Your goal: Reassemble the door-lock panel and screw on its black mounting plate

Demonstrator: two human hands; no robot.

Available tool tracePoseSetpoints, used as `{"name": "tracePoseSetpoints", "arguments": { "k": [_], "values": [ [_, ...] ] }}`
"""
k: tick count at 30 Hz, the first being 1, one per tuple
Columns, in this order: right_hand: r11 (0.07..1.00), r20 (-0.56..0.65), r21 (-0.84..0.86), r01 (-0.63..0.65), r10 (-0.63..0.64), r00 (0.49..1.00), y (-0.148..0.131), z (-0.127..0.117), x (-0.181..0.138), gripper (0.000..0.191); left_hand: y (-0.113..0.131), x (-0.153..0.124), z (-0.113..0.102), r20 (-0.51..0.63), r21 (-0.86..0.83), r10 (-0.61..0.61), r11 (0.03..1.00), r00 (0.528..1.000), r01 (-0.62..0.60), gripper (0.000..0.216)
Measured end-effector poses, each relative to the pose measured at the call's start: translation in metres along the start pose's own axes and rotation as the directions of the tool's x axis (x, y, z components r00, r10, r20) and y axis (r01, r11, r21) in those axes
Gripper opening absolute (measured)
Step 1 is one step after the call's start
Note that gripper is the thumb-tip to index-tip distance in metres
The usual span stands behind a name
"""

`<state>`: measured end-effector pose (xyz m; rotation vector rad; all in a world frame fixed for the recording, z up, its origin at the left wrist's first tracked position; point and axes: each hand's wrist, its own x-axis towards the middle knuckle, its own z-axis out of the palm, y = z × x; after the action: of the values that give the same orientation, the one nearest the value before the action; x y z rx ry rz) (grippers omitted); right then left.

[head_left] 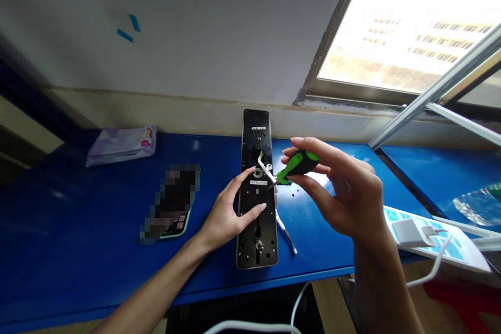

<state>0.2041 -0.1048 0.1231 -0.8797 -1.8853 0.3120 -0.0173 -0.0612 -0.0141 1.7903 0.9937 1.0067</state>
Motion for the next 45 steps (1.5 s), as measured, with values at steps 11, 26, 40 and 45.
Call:
{"name": "tracePoseSetpoints", "arguments": {
  "k": [11, 26, 40, 45],
  "values": [
    [0.983, -0.102, -0.184, 0.009, -0.028, 0.994, -0.012, 0.013, 0.000, 0.037, -0.001, 0.000, -0.003, -0.031, 0.218, 0.084, 0.973, 0.996, -0.075, 0.081],
    [0.941, -0.380, -0.265, -0.212, 0.100, 0.920, 0.033, -0.032, -0.037, 0.040, 0.075, 0.088, 0.019, 0.499, 0.439, 0.290, 0.728, 0.816, -0.527, 0.040],
    [0.943, -0.406, -0.200, -0.267, 0.168, 0.898, 0.063, -0.026, -0.060, 0.034, 0.045, 0.109, 0.073, 0.649, 0.506, 0.214, 0.596, 0.731, -0.624, 0.029],
    [0.947, -0.421, -0.185, -0.262, 0.165, 0.892, 0.067, -0.025, -0.063, 0.035, 0.053, 0.109, 0.070, 0.674, 0.555, 0.173, 0.523, 0.719, -0.647, 0.028]
  ]
}}
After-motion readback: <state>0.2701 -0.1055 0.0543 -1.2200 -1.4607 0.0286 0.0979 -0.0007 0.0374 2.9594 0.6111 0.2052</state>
